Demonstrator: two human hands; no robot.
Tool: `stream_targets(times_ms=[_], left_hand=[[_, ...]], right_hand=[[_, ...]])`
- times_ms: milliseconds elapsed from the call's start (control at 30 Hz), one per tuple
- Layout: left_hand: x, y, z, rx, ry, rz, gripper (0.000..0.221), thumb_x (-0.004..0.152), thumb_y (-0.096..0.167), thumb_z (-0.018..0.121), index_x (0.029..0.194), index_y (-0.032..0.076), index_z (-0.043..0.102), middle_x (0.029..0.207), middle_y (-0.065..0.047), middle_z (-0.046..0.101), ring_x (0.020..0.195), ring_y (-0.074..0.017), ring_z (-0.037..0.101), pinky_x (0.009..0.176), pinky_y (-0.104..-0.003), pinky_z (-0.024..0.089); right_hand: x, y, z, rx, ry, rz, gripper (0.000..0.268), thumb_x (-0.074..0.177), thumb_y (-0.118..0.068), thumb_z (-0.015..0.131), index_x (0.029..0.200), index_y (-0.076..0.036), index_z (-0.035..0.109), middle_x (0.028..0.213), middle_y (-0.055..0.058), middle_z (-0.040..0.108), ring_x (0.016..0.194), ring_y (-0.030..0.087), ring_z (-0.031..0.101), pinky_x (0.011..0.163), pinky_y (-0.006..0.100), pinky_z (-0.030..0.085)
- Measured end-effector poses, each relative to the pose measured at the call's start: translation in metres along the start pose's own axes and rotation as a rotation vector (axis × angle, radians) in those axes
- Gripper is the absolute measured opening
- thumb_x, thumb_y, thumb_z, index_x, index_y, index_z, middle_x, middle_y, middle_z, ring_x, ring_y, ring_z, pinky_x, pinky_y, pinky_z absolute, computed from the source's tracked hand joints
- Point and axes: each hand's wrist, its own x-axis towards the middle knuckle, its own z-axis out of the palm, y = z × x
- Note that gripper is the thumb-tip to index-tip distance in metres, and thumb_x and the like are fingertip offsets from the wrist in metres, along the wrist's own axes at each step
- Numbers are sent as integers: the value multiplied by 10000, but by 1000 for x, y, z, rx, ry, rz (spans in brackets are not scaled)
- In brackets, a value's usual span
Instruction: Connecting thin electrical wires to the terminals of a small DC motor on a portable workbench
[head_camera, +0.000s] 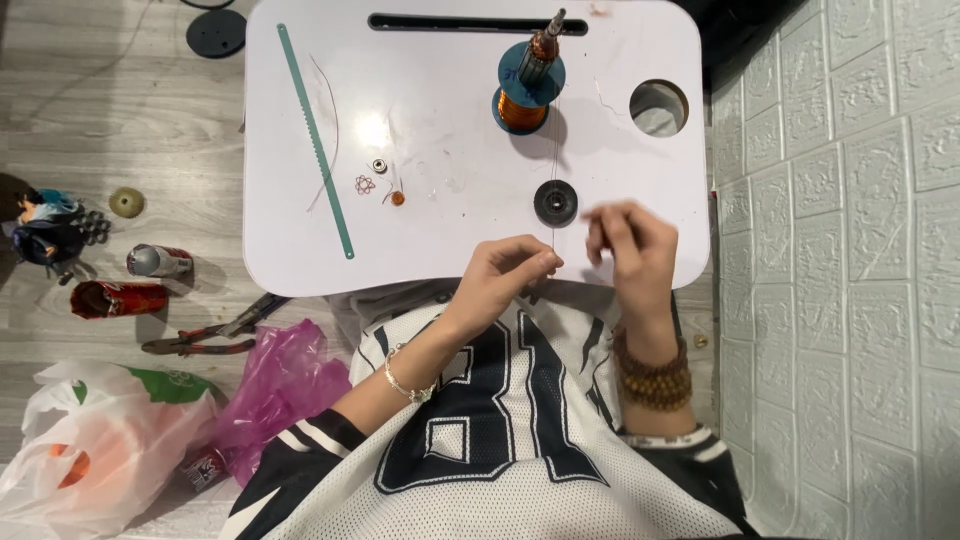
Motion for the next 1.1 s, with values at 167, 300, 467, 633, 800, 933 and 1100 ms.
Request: stream_targets(times_ms=[167,300,467,633,800,933,1100], left_hand=[[1,2,0,29,4,14,189,975,227,671,937,56,744,756,-77,709,689,-122,605,621,-259,490],[-3,15,0,-40,-24,-36,143,955,153,662,977,45,751,885,-29,713,748,-72,556,715,-197,466],[0,17,-2,-32,-38,-9,148,951,132,662,995,16,744,917,-57,726,794,-98,631,759,-207,523],[1,20,-4,10,-46,2,161,935,175,685,971,33,752,825,-39,705,705,-81,574,674,-200,474],[0,17,-5,-9,-68,9,155,941,179,679,957,40,745,791,-30,672,676,-73,535,635,-200,446],[0,16,-6,-5,-62,0,155,938,175,680,942,34,741,769,-34,671,656,-75,546,613,-198,452],[2,18,-7,47,-46,-6,175,933,196,681,943,36,751,728,-25,660,622,-64,512,569,-189,400]], right_hand=[[50,-51,30,-126,-20,-131,240,1060,-106,544,1192,85,603,849,213,667,744,228,665,633,328,584],[87,-66,53,-538,42,-437,405,902,17,730,1226,195,565,904,254,743,560,196,684,435,216,551],[119,-61,71,-876,165,-506,196,907,-123,769,994,32,688,714,70,730,477,135,640,422,235,473],[125,-58,78,-917,201,-510,72,898,-52,710,872,15,712,620,68,689,426,129,567,433,265,452],[131,-48,79,-835,194,-527,56,882,-12,715,881,41,700,677,103,721,442,115,587,388,210,444],[127,-52,83,-847,191,-529,31,884,24,683,871,52,689,638,94,687,437,126,552,420,245,448],[126,-55,85,-808,205,-561,20,866,71,667,850,67,655,687,107,672,489,137,540,458,263,458]])
